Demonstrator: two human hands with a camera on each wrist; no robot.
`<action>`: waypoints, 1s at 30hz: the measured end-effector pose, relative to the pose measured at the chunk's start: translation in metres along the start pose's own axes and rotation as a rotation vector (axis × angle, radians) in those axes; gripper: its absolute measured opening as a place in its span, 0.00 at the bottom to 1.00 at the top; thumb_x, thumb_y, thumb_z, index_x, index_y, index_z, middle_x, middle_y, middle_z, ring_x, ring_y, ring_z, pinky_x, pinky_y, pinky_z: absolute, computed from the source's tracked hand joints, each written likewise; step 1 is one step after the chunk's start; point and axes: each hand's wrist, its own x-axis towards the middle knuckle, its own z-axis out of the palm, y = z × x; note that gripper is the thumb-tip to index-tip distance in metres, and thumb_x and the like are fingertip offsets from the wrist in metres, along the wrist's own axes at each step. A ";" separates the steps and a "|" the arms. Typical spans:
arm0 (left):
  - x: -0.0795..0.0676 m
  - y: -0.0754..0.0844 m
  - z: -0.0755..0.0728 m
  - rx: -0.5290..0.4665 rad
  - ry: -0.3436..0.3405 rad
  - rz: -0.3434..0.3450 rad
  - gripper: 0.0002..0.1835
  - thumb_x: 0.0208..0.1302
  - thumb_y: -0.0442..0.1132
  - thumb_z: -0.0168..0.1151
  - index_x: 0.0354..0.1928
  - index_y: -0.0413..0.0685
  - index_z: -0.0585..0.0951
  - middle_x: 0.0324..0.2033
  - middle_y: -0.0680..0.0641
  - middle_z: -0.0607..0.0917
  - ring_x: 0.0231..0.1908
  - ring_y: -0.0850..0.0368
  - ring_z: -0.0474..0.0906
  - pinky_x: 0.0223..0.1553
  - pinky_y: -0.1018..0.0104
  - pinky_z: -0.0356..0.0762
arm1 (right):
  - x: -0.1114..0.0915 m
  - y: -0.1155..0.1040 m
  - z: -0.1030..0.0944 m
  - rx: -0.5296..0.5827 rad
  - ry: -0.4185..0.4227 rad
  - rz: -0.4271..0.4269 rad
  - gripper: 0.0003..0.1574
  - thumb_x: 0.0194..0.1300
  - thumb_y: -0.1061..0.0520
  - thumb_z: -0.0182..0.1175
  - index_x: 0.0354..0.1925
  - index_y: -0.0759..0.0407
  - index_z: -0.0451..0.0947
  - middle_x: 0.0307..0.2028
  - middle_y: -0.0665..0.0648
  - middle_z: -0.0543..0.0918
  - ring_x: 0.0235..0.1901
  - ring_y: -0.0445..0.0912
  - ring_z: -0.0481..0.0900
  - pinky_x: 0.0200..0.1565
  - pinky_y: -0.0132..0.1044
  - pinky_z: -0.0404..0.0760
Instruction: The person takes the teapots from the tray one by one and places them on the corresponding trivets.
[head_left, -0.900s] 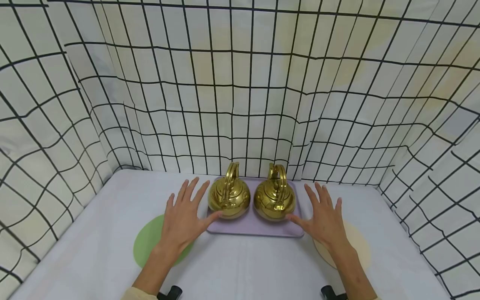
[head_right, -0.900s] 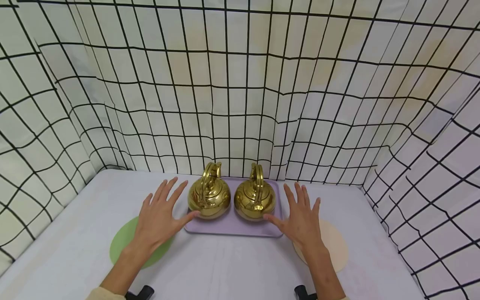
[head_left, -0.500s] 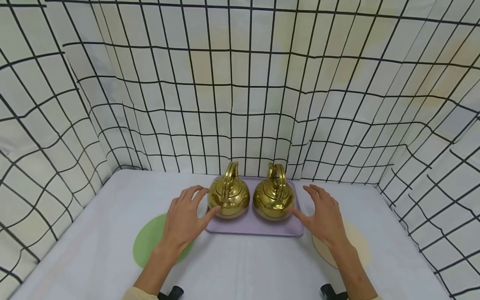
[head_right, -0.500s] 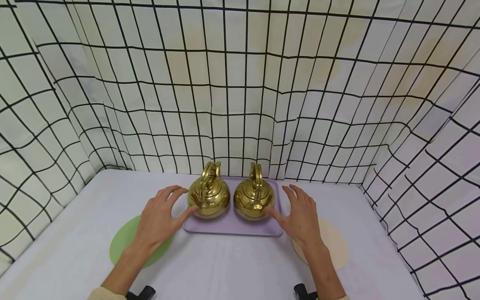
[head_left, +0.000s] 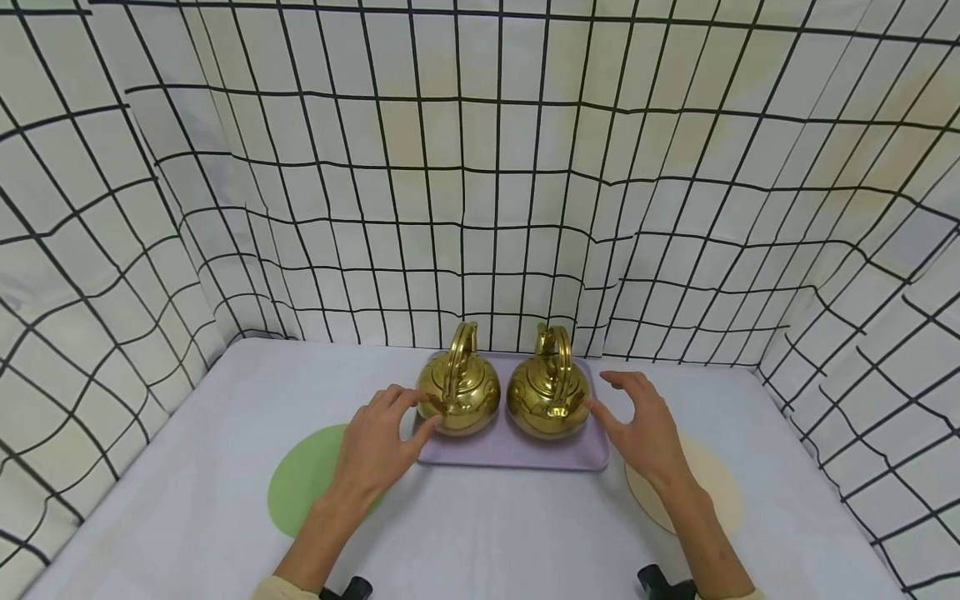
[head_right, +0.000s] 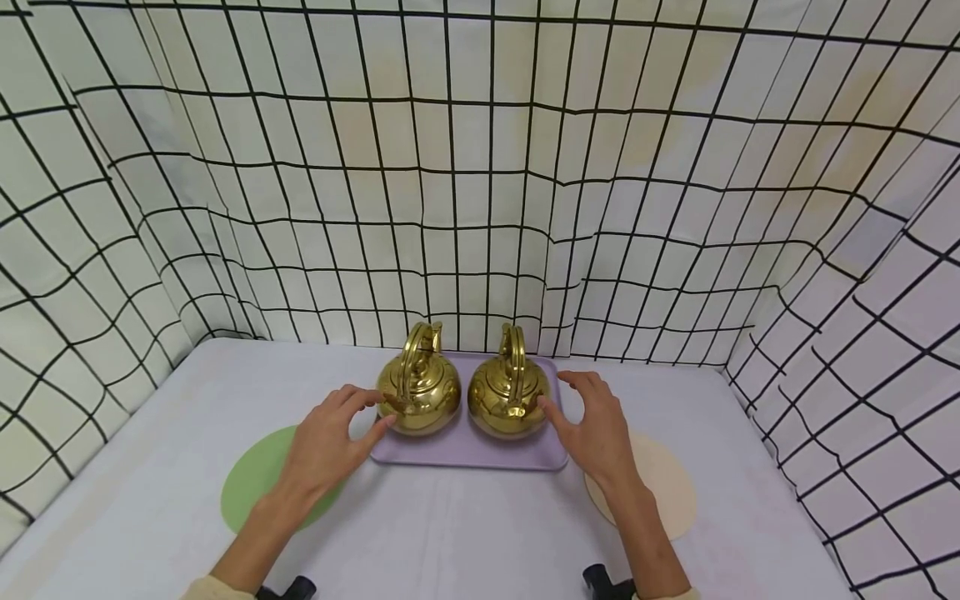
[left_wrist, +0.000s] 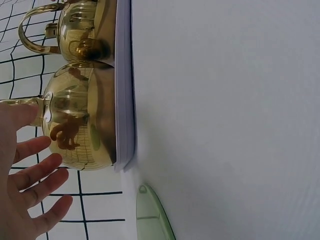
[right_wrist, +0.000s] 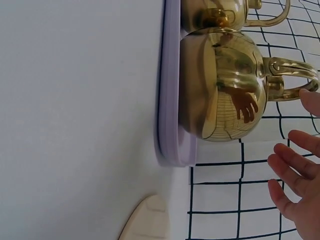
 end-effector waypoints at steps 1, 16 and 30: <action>0.000 0.000 0.001 -0.006 0.000 -0.002 0.20 0.64 0.51 0.73 0.53 0.48 0.86 0.46 0.47 0.88 0.48 0.47 0.85 0.47 0.50 0.83 | 0.000 -0.001 0.000 0.018 0.004 -0.005 0.30 0.71 0.48 0.68 0.65 0.59 0.76 0.61 0.61 0.81 0.63 0.59 0.78 0.65 0.61 0.75; -0.006 -0.001 0.001 -0.088 -0.048 -0.082 0.08 0.66 0.47 0.72 0.41 0.53 0.85 0.37 0.52 0.87 0.40 0.54 0.84 0.38 0.60 0.81 | 0.004 -0.011 0.003 0.120 0.072 -0.066 0.23 0.69 0.58 0.69 0.59 0.61 0.79 0.57 0.60 0.84 0.58 0.55 0.82 0.58 0.55 0.78; -0.012 -0.008 0.000 -0.175 -0.201 -0.235 0.04 0.66 0.48 0.72 0.36 0.60 0.85 0.35 0.58 0.87 0.41 0.58 0.83 0.38 0.61 0.78 | 0.006 -0.019 0.003 0.184 0.045 -0.043 0.23 0.72 0.54 0.67 0.61 0.60 0.78 0.58 0.58 0.85 0.59 0.53 0.83 0.59 0.53 0.79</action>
